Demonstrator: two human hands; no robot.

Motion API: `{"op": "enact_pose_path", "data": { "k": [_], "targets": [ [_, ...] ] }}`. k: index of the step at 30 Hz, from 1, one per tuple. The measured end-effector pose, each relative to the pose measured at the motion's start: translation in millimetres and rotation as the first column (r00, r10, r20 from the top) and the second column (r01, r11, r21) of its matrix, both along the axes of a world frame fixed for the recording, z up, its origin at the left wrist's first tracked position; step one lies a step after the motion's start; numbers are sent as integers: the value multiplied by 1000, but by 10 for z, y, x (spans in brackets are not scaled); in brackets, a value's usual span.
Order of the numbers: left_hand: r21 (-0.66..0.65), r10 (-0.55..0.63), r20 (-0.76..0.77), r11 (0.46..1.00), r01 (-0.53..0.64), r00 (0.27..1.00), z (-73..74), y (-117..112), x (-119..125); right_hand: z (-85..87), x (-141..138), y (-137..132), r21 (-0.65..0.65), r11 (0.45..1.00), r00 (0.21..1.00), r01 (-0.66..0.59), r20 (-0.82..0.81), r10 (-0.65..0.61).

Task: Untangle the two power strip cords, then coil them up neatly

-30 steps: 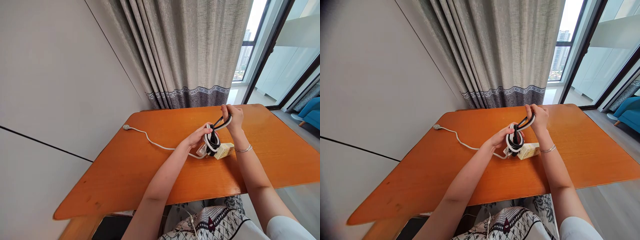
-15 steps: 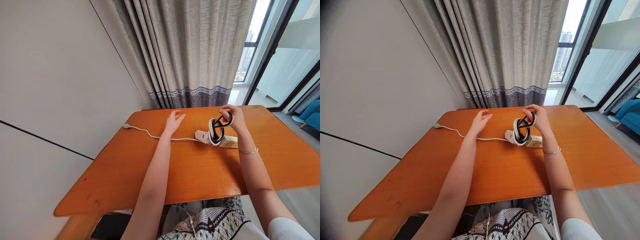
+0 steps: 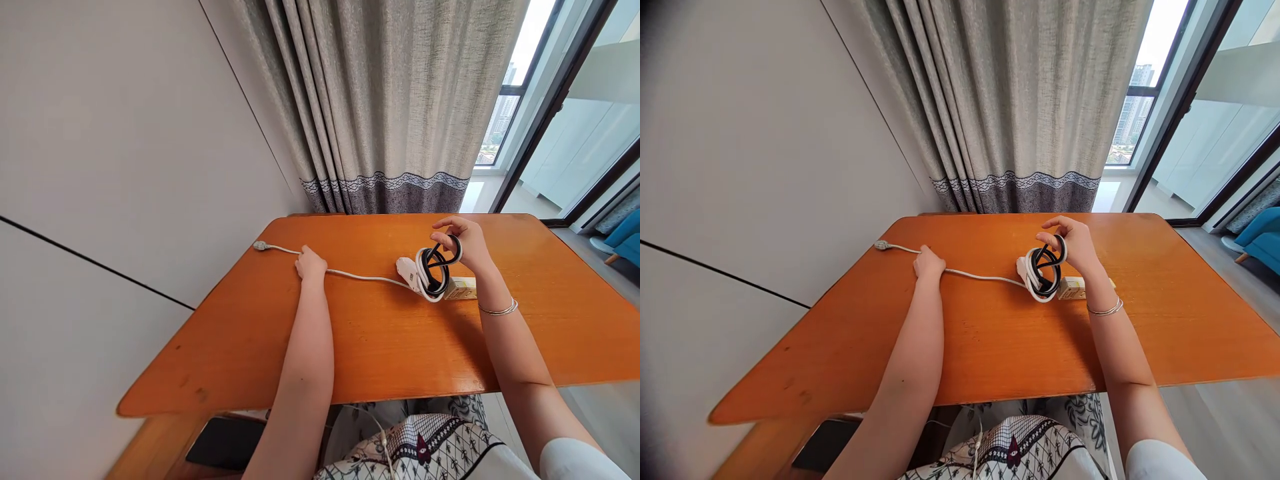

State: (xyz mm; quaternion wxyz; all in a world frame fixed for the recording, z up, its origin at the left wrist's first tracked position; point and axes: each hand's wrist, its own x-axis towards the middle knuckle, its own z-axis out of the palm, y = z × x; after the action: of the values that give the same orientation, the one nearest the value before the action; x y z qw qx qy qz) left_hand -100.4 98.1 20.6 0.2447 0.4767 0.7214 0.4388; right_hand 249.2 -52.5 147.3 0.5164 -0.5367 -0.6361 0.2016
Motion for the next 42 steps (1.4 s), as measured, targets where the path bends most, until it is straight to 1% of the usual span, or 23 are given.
{"op": "enact_pose_path", "data": {
  "k": [4, 6, 10, 12, 14, 15, 16, 18, 19, 21, 22, 23, 24, 25, 27, 29, 30, 31, 34, 37, 39, 40, 42],
  "targets": [
    [-33, 18, -59, 999, -20, 998, 115, -77, 66, -23, -54, -5, -23, 999, 998, -44, 52, 45],
    [-39, -3, -72, 999, 0, 997, 158, -115, 83, -30, -88, -10, -33, 997, 995, -73, 69, 75],
    [-10, -100, -53, 995, 100, 994, 296, -139, 181, -42, -161, -32, -42, 988, 983, -147, 105, 151],
    [46, -164, -48, 985, 166, 985, 431, -145, 309, -57, -189, -38, -38, 984, 975, -176, 133, 180],
    [137, -263, -64, 953, 269, 963, 605, -189, 499, -74, -208, -34, -27, 983, 968, -184, 171, 186],
    [226, -380, -82, 893, 388, 921, 698, -235, 611, -80, -216, -30, -9, 985, 965, -175, 198, 173],
    [286, -498, -105, 814, 506, 861, 788, -299, 729, -81, -223, -28, 24, 987, 960, -158, 236, 148],
    [350, -679, -137, 648, 676, 721, 948, -474, 958, -69, -239, -36, 151, 985, 939, -87, 342, 30],
    [369, -744, -142, 572, 733, 652, 1013, -575, 1060, -55, -249, -49, 235, 971, 915, -34, 399, -65],
    [394, -834, -150, 442, 806, 531, 1107, -773, 1216, -16, -270, -93, 383, 920, 831, 75, 486, -270],
    [405, -856, -152, 403, 821, 494, 1139, -859, 1269, 4, -279, -120, 427, 896, 783, 120, 514, -349],
    [411, -865, -155, 382, 827, 477, 1162, -932, 1305, 22, -285, -147, 441, 885, 741, 152, 541, -397],
    [414, -868, -163, 372, 831, 470, 1178, -988, 1329, 37, -287, -170, 426, 888, 711, 172, 571, -411],
    [415, -865, -173, 370, 831, 471, 1191, -1030, 1341, 47, -285, -185, 384, 905, 693, 182, 603, -395],
    [411, -855, -198, 372, 832, 480, 1212, -1077, 1344, 55, -270, -191, 238, 953, 703, 188, 645, -300],
    [378, -841, -236, 382, 843, 487, 1237, -1096, 1331, 48, -246, -165, 69, 980, 766, 185, 615, -188],
    [344, -834, -256, 395, 852, 490, 1252, -1100, 1320, 41, -233, -147, 15, 984, 807, 178, 569, -155],
    [300, -828, -274, 410, 861, 489, 1267, -1103, 1309, 33, -219, -127, -8, 986, 848, 169, 510, -142],
    [124, -824, -317, 454, 882, 469, 1300, -1102, 1265, 3, -163, -70, 46, 987, 935, 156, 314, -162],
    [-25, -816, -373, 484, 874, 442, 1306, -1083, 1217, -33, -83, -12, 115, 981, 976, 156, 131, -171],
    [-87, -826, -382, 479, 873, 415, 1303, -1072, 1194, -58, -27, 31, 132, 975, 983, 178, 27, -183],
    [-103, -838, -373, 464, 880, 398, 1301, -1073, 1191, -69, -4, 51, 134, 972, 981, 193, -17, -193],
    [-80, -854, -353, 434, 898, 381, 1299, -1095, 1207, -88, 28, 85, 136, 966, 975, 218, -78, -209]
  ]
}}
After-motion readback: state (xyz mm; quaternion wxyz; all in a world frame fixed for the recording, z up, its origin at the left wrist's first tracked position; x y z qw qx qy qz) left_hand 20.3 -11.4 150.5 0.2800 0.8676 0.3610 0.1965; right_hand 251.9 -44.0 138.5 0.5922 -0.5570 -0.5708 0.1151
